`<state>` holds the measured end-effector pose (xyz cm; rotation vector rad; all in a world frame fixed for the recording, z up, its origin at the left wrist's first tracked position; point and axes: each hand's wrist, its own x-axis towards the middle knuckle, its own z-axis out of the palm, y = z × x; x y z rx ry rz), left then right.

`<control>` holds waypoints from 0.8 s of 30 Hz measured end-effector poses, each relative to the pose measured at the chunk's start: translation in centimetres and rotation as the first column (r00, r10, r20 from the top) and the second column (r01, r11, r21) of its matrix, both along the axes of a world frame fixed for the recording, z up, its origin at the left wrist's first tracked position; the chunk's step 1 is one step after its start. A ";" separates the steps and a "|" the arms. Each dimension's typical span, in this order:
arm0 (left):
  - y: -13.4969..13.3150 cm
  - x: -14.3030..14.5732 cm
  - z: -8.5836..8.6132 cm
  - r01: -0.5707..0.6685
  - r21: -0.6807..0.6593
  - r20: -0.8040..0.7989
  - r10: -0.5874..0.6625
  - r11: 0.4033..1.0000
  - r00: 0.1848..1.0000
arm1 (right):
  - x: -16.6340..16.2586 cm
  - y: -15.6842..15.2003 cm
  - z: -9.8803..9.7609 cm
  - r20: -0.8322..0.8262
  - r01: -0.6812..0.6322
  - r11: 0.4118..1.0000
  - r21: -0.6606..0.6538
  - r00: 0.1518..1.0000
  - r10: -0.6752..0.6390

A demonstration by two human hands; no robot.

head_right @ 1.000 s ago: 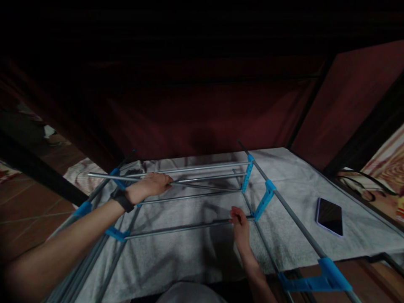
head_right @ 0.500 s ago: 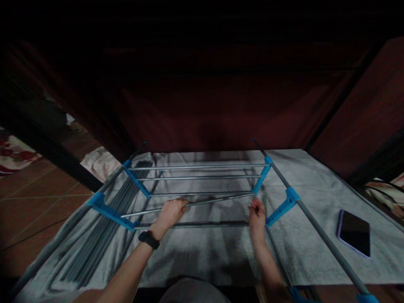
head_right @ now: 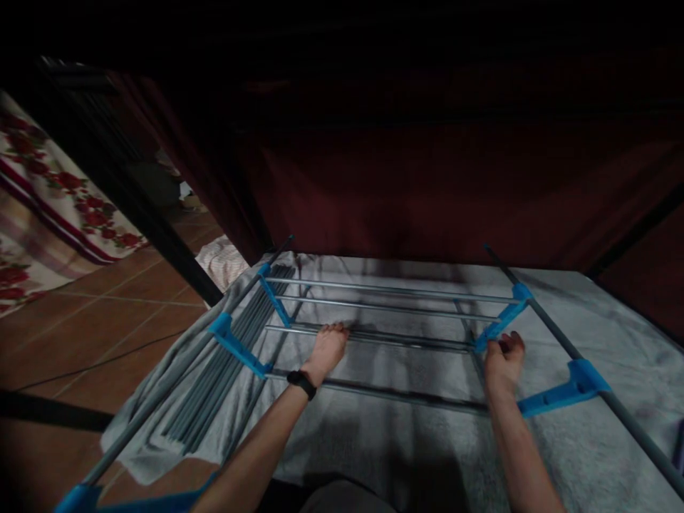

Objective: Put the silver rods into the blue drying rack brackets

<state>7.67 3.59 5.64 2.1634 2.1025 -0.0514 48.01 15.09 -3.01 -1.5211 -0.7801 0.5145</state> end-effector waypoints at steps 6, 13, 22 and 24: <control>-0.2 -2.7 -1.2 -0.201 0.019 -0.070 0.202 0.979 0.977 | 0.1 1.3 2.1 0.097 -0.114 0.984 -0.137 0.987 0.127; -0.3 -5.6 -1.7 -0.288 -0.002 -0.113 0.286 0.958 0.952 | 0.7 1.4 2.8 0.272 -0.078 0.973 -0.215 0.953 0.136; 2.0 -6.6 -0.8 -0.252 -0.002 -0.102 0.251 0.968 0.963 | -0.2 4.1 5.1 0.332 -0.074 0.958 -0.278 0.928 0.168; 2.3 -6.9 -0.5 -0.252 -0.009 -0.097 0.250 0.968 0.963 | -0.8 4.9 6.0 0.340 -0.083 0.949 -0.303 0.921 0.189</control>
